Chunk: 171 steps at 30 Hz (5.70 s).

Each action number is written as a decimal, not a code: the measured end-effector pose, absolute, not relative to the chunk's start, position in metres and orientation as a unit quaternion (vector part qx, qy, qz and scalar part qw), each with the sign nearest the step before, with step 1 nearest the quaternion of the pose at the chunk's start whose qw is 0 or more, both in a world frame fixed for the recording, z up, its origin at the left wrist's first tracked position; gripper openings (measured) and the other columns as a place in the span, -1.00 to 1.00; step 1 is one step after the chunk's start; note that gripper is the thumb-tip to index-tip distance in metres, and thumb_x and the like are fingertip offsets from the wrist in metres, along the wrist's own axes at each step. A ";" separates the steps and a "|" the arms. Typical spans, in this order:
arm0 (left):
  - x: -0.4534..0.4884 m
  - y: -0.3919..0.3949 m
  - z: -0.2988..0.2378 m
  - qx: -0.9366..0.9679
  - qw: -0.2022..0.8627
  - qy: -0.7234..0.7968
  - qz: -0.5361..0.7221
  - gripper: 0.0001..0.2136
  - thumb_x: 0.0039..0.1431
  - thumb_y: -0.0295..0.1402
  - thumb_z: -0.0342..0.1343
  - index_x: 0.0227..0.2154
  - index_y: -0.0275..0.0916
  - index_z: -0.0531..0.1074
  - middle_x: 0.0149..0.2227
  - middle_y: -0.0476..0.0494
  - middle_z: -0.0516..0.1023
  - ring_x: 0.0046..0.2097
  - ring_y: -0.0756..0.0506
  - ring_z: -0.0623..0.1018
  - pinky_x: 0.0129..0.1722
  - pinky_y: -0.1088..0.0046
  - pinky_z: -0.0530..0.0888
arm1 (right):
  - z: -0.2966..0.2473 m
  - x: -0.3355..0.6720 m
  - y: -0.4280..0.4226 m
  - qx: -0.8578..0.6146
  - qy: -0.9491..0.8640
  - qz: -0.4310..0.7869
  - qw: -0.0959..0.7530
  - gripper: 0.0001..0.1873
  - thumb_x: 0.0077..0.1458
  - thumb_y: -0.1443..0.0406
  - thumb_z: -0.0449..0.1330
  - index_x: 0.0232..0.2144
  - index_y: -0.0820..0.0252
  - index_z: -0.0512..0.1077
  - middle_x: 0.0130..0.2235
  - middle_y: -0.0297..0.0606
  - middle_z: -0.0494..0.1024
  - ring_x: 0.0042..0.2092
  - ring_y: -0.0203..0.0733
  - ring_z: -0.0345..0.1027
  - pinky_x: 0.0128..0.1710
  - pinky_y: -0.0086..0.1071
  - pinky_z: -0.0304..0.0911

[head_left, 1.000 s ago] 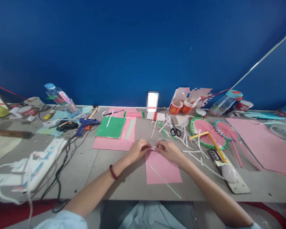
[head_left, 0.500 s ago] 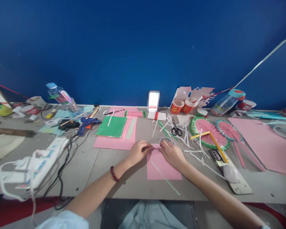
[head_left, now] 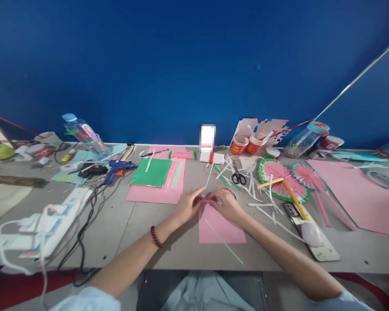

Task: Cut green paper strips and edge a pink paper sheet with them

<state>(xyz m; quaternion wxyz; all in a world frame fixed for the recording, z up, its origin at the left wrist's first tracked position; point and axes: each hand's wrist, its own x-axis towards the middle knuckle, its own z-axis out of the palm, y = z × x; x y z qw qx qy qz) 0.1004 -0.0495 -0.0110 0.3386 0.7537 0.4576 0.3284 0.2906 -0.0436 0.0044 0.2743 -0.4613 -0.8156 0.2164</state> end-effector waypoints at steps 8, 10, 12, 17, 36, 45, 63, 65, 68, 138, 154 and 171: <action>0.104 -0.051 -0.007 0.710 0.379 0.475 0.355 -0.54 0.13 -0.42 0.05 0.12 -0.16 0.21 -0.34 -0.03 0.52 -0.31 -0.01 0.49 -0.25 0.45 0.43 | -0.003 0.293 -0.042 -0.472 -0.793 0.244 0.298 -0.91 0.07 0.34 0.19 -0.46 0.13 0.47 -0.46 -0.34 0.50 -0.37 -0.24 0.32 -0.25 -0.36 0.13; 0.103 -0.052 -0.006 0.713 0.372 0.477 0.356 -0.54 0.15 -0.41 0.04 0.13 -0.17 0.18 -0.32 -0.03 0.53 -0.30 -0.01 0.50 -0.24 0.45 0.44 | -0.004 0.293 -0.041 -0.476 -0.791 0.241 0.299 -0.90 0.07 0.35 0.18 -0.47 0.15 0.46 -0.44 -0.33 0.50 -0.35 -0.23 0.32 -0.24 -0.35 0.13; 0.102 -0.054 -0.004 0.723 0.345 0.480 0.359 -0.54 0.18 -0.40 0.01 0.15 -0.16 0.14 -0.28 -0.04 0.54 -0.27 -0.01 0.51 -0.22 0.44 0.45 | -0.006 0.293 -0.040 -0.476 -0.793 0.238 0.296 -0.88 0.09 0.34 0.16 -0.48 0.16 0.45 -0.44 -0.31 0.50 -0.33 -0.22 0.33 -0.24 -0.34 0.12; 0.101 -0.063 0.003 0.781 0.143 0.478 0.375 -0.61 0.22 -0.41 -0.07 0.12 -0.21 0.15 -0.10 -0.17 0.45 -0.20 -0.03 0.49 -0.18 0.40 0.46 | -0.004 0.294 -0.038 -0.477 -0.794 0.246 0.286 -0.86 0.10 0.33 0.12 -0.48 0.17 0.43 -0.44 -0.30 0.49 -0.35 -0.23 0.32 -0.26 -0.36 0.13; 0.125 -0.089 -0.008 0.928 -0.050 0.349 0.119 -0.73 0.20 -0.41 -0.02 -0.07 -0.43 0.33 -0.10 -0.26 0.44 -0.08 -0.18 0.41 -0.20 0.33 0.39 | 0.004 0.288 -0.018 -0.499 -0.808 0.235 0.209 -0.83 0.01 0.42 0.11 -0.56 0.17 0.42 -0.48 -0.35 0.52 -0.31 -0.24 0.32 -0.09 -0.24 -0.05; 0.126 -0.092 -0.011 0.925 -0.060 0.360 0.103 -0.77 0.22 -0.45 -0.06 -0.09 -0.40 0.34 -0.14 -0.25 0.44 -0.10 -0.17 0.41 -0.22 0.33 0.38 | 0.001 0.284 -0.024 -0.518 -0.802 0.209 0.211 -0.80 -0.05 0.45 0.07 -0.60 0.18 0.41 -0.47 -0.32 0.53 -0.28 -0.20 0.33 -0.11 -0.26 -0.03; 0.127 -0.094 -0.007 0.928 -0.077 0.355 0.076 -0.75 0.19 -0.53 -0.05 -0.08 -0.44 0.33 -0.14 -0.29 0.43 -0.11 -0.17 0.42 -0.24 0.35 0.41 | 0.002 0.280 -0.023 -0.531 -0.797 0.208 0.198 -0.79 -0.09 0.48 0.05 -0.60 0.18 0.41 -0.44 -0.30 0.56 -0.24 -0.17 0.34 -0.13 -0.27 -0.03; 0.126 -0.094 -0.006 0.930 -0.073 0.353 0.077 -0.74 0.18 -0.56 -0.06 -0.07 -0.44 0.32 -0.13 -0.30 0.43 -0.10 -0.16 0.42 -0.25 0.35 0.42 | 0.002 0.280 -0.023 -0.530 -0.801 0.200 0.196 -0.80 -0.08 0.48 0.06 -0.60 0.18 0.41 -0.44 -0.30 0.56 -0.25 -0.17 0.33 -0.14 -0.28 -0.02; 0.126 -0.094 -0.006 0.930 -0.074 0.351 0.077 -0.74 0.17 -0.58 -0.07 -0.08 -0.45 0.33 -0.14 -0.30 0.43 -0.10 -0.16 0.42 -0.24 0.35 0.42 | 0.002 0.280 -0.023 -0.529 -0.803 0.197 0.191 -0.81 -0.07 0.47 0.06 -0.60 0.18 0.41 -0.44 -0.31 0.56 -0.25 -0.18 0.33 -0.15 -0.29 -0.03; 0.128 -0.091 -0.019 0.885 -0.052 0.441 0.140 -0.54 0.12 -0.25 0.05 0.00 -0.49 0.31 0.07 -0.44 0.39 0.10 -0.30 0.38 0.02 0.20 0.34 | 0.010 0.277 -0.023 -0.548 -0.805 0.189 0.128 -0.82 -0.01 0.42 0.06 -0.52 0.20 0.46 -0.44 -0.28 0.52 -0.23 -0.18 0.32 -0.15 -0.33 -0.01; 0.129 -0.093 -0.021 0.885 -0.055 0.442 0.135 -0.55 0.15 -0.27 0.04 0.04 -0.47 0.28 0.08 -0.46 0.38 0.12 -0.27 0.37 0.02 0.21 0.35 | 0.004 0.278 -0.022 -0.545 -0.806 0.181 0.143 -0.83 -0.04 0.41 0.06 -0.54 0.20 0.44 -0.47 -0.28 0.49 -0.26 -0.19 0.30 -0.16 -0.33 -0.01; 0.130 -0.095 -0.014 0.884 -0.048 0.452 0.108 -0.57 0.16 -0.26 0.03 0.01 -0.48 0.32 0.10 -0.45 0.36 0.11 -0.29 0.38 -0.01 0.21 0.38 | 0.012 0.279 -0.023 -0.542 -0.813 0.185 0.104 -0.84 0.06 0.38 0.09 -0.46 0.21 0.47 -0.40 -0.25 0.53 -0.21 -0.19 0.34 -0.14 -0.37 0.06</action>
